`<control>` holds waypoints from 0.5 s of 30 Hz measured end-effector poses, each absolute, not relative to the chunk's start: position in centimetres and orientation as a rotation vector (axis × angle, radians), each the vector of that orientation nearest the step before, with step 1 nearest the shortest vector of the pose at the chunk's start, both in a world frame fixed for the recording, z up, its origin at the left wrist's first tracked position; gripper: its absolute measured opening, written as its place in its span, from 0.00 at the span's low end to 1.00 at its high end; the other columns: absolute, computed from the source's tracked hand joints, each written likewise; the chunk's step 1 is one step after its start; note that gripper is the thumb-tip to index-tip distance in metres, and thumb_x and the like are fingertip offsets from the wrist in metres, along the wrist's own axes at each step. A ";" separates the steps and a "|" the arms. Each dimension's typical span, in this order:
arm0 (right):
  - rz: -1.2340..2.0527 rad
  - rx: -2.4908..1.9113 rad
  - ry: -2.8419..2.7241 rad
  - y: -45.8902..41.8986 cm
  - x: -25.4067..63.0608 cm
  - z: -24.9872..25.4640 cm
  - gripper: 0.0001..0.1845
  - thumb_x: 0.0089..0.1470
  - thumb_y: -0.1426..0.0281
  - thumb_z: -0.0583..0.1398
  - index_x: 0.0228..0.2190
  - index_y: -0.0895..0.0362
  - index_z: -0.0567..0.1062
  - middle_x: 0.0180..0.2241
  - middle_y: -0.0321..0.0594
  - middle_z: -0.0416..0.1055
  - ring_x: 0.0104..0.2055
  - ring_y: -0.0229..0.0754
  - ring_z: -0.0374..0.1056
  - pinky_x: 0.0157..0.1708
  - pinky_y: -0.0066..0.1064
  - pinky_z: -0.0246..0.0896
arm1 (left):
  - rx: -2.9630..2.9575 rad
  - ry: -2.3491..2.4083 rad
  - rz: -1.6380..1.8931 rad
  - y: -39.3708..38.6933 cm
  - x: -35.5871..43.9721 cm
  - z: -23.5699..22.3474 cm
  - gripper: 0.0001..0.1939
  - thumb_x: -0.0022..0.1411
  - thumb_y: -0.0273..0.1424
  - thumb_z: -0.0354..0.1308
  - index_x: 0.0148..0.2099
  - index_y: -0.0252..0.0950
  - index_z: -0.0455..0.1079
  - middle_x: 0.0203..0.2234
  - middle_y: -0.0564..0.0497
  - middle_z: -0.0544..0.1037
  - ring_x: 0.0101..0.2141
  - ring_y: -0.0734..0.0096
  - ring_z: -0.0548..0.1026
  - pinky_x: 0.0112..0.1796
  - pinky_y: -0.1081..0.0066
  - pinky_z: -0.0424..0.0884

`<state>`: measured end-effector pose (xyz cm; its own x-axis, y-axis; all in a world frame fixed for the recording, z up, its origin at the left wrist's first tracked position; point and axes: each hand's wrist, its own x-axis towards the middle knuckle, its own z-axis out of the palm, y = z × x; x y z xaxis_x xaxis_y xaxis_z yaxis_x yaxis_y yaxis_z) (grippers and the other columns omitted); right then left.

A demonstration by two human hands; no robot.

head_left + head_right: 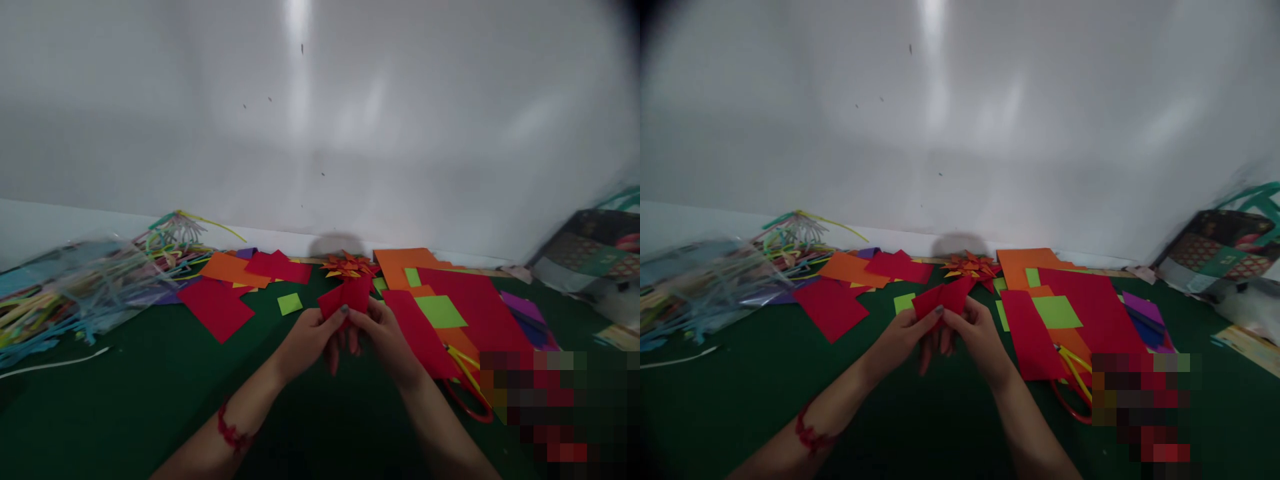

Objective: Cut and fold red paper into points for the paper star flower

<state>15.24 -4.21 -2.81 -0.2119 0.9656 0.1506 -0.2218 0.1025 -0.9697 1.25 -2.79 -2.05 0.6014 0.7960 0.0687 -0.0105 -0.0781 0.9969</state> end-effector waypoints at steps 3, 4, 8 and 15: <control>1.364 -0.844 -1.258 -4.2 15.2 -2.7 0.09 0.51 0.64 0.56 0.29 0.58 0.67 0.13 0.31 0.66 0.14 0.33 0.61 0.15 0.23 0.54 | 1.512 0.720 0.747 -2.8 1.2 -2.1 0.27 0.61 0.45 0.41 0.22 0.31 0.65 0.14 0.51 0.69 0.10 0.81 0.64 0.13 0.81 0.59; 1.360 -0.846 -1.250 -4.2 15.2 -2.6 0.09 0.51 0.64 0.56 0.28 0.58 0.67 0.13 0.31 0.66 0.14 0.34 0.61 0.15 0.23 0.54 | 1.504 0.721 0.728 -2.8 1.2 -2.1 0.27 0.61 0.46 0.41 0.22 0.31 0.65 0.14 0.52 0.69 0.10 0.81 0.64 0.13 0.81 0.59; 1.378 -0.835 -1.195 -4.2 15.3 -2.5 0.11 0.51 0.63 0.56 0.24 0.58 0.66 0.13 0.31 0.64 0.14 0.34 0.61 0.16 0.25 0.53 | 1.458 0.683 0.672 -3.0 1.3 -2.2 0.26 0.61 0.46 0.41 0.24 0.31 0.66 0.14 0.53 0.68 0.12 0.78 0.68 0.15 0.80 0.62; 1.387 -0.823 -1.131 -3.9 15.4 -2.7 0.09 0.51 0.65 0.57 0.24 0.58 0.67 0.13 0.31 0.64 0.14 0.33 0.59 0.15 0.24 0.51 | 1.465 0.704 0.754 -3.1 1.5 -2.4 0.28 0.62 0.45 0.37 0.23 0.32 0.65 0.17 0.51 0.70 0.13 0.78 0.68 0.16 0.78 0.61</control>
<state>15.39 -3.93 -2.73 -0.1463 0.9818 0.1209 -0.3155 0.0695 -0.9464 1.50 -3.09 -2.42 0.5962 0.8021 0.0360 -0.0185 -0.0310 0.9993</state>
